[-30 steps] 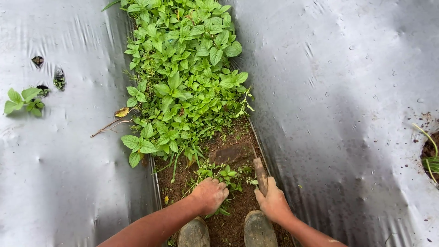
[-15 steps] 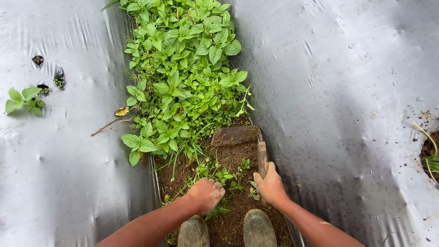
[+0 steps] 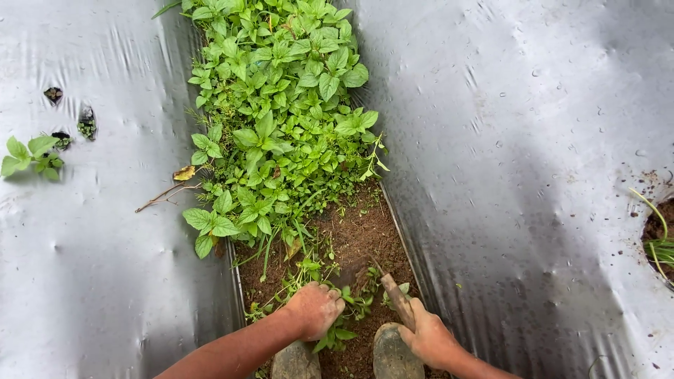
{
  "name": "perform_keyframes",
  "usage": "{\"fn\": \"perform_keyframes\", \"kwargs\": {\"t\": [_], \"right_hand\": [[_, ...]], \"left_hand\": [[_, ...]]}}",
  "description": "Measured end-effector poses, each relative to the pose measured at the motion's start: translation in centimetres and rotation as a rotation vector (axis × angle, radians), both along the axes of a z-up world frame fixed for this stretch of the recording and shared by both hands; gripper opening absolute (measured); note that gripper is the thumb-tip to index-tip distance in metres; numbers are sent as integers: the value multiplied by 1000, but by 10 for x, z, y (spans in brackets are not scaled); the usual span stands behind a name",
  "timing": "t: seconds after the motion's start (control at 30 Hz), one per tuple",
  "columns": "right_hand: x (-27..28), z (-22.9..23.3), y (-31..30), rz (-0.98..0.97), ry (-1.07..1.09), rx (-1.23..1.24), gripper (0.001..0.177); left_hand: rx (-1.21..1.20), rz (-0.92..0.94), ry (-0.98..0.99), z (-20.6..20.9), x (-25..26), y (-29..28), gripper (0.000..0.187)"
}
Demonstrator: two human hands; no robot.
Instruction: Weeding a garden bed by hand and using a small hoe to clear the path between plastic-covered rows.
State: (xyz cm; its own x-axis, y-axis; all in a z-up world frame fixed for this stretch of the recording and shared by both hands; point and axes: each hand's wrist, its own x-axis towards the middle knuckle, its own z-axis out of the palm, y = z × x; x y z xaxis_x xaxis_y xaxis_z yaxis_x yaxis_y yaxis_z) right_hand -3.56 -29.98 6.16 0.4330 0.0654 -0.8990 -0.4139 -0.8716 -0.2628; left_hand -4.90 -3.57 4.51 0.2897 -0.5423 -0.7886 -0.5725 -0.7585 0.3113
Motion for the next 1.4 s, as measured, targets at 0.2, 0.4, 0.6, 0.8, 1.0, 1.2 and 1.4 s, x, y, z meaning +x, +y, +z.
{"fn": "perform_keyframes", "kwargs": {"t": [0.2, 0.4, 0.6, 0.8, 1.0, 1.2, 1.4], "right_hand": [[39, 38, 34, -259, -110, 35, 18], [8, -2, -3, -82, -62, 16, 24], [47, 27, 11, -170, -263, -30, 28], [66, 49, 22, -286, -236, 63, 21], [64, 43, 9, -299, -228, 78, 21], [71, 53, 32, -310, -190, 147, 22], [58, 13, 32, -433, -289, 304, 40]], "left_hand": [[-73, -121, -12, -3, -14, -15, 32], [-153, -48, -71, -12, -13, -23, 22], [-384, 34, -261, -15, 0, -56, 31], [-97, -84, -75, 30, 51, -87, 77], [-102, -184, -85, 7, 51, -54, 61], [-76, 78, -163, -15, 12, 28, 39], [53, 163, -230, 45, -11, 52, 39]]}}
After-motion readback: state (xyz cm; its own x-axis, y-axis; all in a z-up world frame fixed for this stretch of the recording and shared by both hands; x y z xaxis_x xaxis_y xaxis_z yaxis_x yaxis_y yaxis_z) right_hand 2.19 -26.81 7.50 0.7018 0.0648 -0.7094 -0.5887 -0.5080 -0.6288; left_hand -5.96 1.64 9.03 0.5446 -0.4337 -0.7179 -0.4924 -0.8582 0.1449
